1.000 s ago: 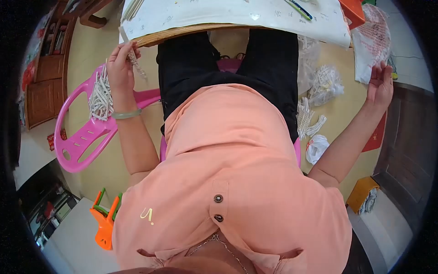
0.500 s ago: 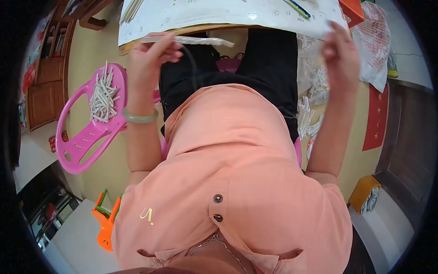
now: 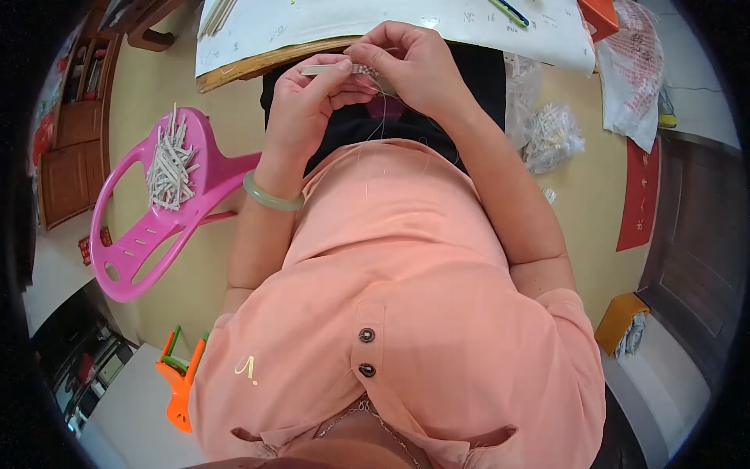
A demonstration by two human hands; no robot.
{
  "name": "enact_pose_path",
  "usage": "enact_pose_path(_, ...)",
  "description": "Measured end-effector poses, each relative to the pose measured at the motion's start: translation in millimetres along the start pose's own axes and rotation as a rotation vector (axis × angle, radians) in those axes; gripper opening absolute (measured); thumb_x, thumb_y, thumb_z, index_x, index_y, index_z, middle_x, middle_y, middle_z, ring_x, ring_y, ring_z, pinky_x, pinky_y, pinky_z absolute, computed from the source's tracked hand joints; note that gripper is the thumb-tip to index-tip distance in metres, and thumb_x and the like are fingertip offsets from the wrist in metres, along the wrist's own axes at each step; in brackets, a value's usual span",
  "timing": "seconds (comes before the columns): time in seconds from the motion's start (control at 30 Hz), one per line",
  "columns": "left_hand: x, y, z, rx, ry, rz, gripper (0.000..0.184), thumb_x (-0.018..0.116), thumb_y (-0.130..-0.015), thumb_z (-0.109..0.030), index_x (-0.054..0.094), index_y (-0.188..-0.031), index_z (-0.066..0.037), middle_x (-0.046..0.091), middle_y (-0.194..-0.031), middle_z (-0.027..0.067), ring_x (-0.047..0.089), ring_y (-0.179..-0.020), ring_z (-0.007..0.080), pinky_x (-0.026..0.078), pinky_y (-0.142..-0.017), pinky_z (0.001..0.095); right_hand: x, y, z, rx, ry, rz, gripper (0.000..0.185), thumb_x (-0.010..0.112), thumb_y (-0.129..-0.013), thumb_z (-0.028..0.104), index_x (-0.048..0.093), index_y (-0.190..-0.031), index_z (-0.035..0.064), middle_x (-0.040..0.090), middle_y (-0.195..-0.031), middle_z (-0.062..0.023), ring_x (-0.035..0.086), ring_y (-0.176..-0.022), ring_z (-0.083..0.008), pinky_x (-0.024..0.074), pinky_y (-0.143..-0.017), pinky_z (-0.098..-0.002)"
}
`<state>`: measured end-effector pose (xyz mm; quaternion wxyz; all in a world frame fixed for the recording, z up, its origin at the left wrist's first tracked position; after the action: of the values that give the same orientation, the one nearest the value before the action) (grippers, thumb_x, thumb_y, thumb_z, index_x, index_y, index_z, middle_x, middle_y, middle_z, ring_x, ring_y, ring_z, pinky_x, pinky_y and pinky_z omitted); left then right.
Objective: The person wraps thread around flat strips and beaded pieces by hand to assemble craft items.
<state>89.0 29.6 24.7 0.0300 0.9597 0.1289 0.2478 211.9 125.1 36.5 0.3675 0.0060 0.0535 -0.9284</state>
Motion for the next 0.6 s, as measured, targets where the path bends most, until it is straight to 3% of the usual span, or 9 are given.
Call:
enact_pose_path(0.37,1.6,-0.8,5.2,0.035,-0.070,-0.075,0.014,0.058,-0.084,0.000,0.060,-0.096,0.006,0.066,-0.084,0.0143,0.066,-0.076,0.0198,0.057,-0.071,0.0309,-4.4,1.7,-4.8,0.019,0.162,-0.007,0.015,0.066,-0.083,0.014,0.065,-0.090,0.0012,0.067,-0.080,-0.0038,0.061,-0.070,-0.0075,0.0493,-0.063,-0.0223)
enact_pose_path(0.47,3.2,0.0,3.9,0.029,-0.073,-0.130,0.014,0.058,-0.084,-0.001,0.060,-0.096,0.006,0.066,-0.084,0.0144,0.066,-0.076,0.0192,0.057,-0.071,0.0300,-4.4,10.1,12.9,-0.169,0.331,-0.193,0.016,0.068,-0.080,0.015,0.064,-0.089,0.0023,0.067,-0.081,-0.0061,0.063,-0.072,-0.0122,0.0499,-0.065,-0.0252)
enact_pose_path(0.53,1.6,-1.5,5.3,0.051,-0.070,-0.160,0.014,0.060,-0.084,-0.002,0.060,-0.095,0.007,0.066,-0.084,0.0148,0.066,-0.075,0.0182,0.057,-0.071,0.0293,-6.2,20.3,31.6,-0.422,0.712,-0.269,0.017,0.070,-0.078,0.016,0.064,-0.088,0.0028,0.066,-0.082,-0.0090,0.064,-0.077,-0.0180,0.0505,-0.069,-0.0285)
enact_pose_path(0.6,2.5,-1.0,5.9,0.053,-0.080,-0.178,0.014,0.060,-0.084,-0.001,0.060,-0.094,0.007,0.066,-0.084,0.0148,0.066,-0.075,0.0179,0.057,-0.071,0.0289,-2.7,29.9,31.0,-0.319,0.689,-0.189,0.016,0.069,-0.078,0.015,0.063,-0.087,0.0025,0.065,-0.080,-0.0095,0.065,-0.074,-0.0187,0.0508,-0.068,-0.0284)
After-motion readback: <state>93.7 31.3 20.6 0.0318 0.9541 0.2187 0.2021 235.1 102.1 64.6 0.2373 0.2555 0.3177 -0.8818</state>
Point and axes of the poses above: each hand's wrist, its own y-axis away from the middle knuckle, its own x-axis out of the palm, z = x × y, the point moved 2 cm from there along -y, towards the middle knuckle
